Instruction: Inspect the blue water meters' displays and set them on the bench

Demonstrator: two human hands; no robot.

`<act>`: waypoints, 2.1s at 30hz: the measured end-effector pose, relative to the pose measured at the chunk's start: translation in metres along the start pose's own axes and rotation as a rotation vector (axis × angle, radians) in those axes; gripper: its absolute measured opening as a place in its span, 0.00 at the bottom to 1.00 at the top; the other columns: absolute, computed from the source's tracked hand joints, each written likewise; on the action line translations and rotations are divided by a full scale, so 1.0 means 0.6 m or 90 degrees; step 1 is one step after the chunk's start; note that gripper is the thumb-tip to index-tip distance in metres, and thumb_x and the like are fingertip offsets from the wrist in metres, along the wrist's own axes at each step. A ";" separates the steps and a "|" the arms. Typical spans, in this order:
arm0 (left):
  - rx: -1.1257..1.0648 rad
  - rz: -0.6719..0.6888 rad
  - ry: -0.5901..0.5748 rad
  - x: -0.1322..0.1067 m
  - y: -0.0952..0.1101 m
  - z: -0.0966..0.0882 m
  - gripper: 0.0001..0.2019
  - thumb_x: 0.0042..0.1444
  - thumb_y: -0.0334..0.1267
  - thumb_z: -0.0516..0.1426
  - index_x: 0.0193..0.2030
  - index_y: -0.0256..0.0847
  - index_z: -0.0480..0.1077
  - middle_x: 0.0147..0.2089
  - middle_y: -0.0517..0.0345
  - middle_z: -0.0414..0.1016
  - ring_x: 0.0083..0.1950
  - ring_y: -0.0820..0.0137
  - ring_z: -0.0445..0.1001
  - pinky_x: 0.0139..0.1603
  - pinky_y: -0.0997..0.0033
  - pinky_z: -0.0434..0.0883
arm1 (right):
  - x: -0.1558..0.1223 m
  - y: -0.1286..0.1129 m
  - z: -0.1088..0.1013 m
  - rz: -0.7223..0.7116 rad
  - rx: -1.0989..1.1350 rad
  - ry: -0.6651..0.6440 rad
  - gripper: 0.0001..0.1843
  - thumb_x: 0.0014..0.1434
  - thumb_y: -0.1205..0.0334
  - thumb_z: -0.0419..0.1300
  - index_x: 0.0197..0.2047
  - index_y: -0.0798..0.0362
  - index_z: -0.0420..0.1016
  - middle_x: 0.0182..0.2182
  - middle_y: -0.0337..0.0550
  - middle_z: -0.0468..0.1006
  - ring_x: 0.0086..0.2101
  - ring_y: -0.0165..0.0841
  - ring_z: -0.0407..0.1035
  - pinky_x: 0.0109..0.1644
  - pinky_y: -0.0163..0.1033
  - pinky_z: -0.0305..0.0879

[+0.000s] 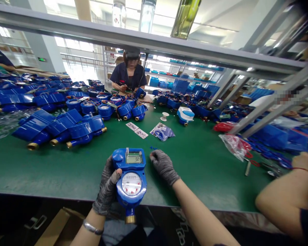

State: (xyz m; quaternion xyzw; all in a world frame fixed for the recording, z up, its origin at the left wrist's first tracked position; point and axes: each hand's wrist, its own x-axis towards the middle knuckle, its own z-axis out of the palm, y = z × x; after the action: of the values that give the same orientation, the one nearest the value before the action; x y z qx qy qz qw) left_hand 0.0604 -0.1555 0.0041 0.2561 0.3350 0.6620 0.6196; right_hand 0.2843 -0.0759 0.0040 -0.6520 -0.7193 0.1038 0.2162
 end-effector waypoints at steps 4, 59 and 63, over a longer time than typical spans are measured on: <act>0.000 -0.006 -0.012 -0.002 0.001 0.000 0.32 0.52 0.45 0.65 0.64 0.50 0.64 0.59 0.50 0.75 0.55 0.52 0.76 0.54 0.54 0.74 | -0.062 -0.060 -0.056 -0.115 0.250 0.064 0.04 0.64 0.61 0.57 0.39 0.51 0.72 0.35 0.41 0.76 0.36 0.33 0.69 0.40 0.36 0.66; -0.020 0.042 -0.011 0.006 -0.011 -0.010 0.33 0.53 0.42 0.65 0.65 0.51 0.61 0.57 0.51 0.75 0.54 0.53 0.76 0.53 0.52 0.75 | -0.097 -0.109 -0.077 -0.090 0.455 -0.113 0.06 0.62 0.60 0.61 0.38 0.53 0.73 0.34 0.40 0.75 0.35 0.32 0.68 0.39 0.37 0.66; 0.000 0.054 -0.009 0.006 -0.011 -0.003 0.30 0.53 0.43 0.64 0.63 0.49 0.64 0.57 0.51 0.75 0.53 0.55 0.77 0.52 0.58 0.76 | -0.097 -0.108 -0.065 0.122 0.690 -0.276 0.18 0.56 0.50 0.67 0.41 0.56 0.71 0.30 0.38 0.74 0.28 0.29 0.66 0.30 0.33 0.61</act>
State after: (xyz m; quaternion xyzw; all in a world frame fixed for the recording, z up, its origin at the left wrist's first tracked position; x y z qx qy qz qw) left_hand 0.0631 -0.1522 -0.0023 0.2746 0.3195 0.6861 0.5931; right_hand 0.2471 -0.1468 0.0565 -0.4743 -0.5296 0.6064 0.3561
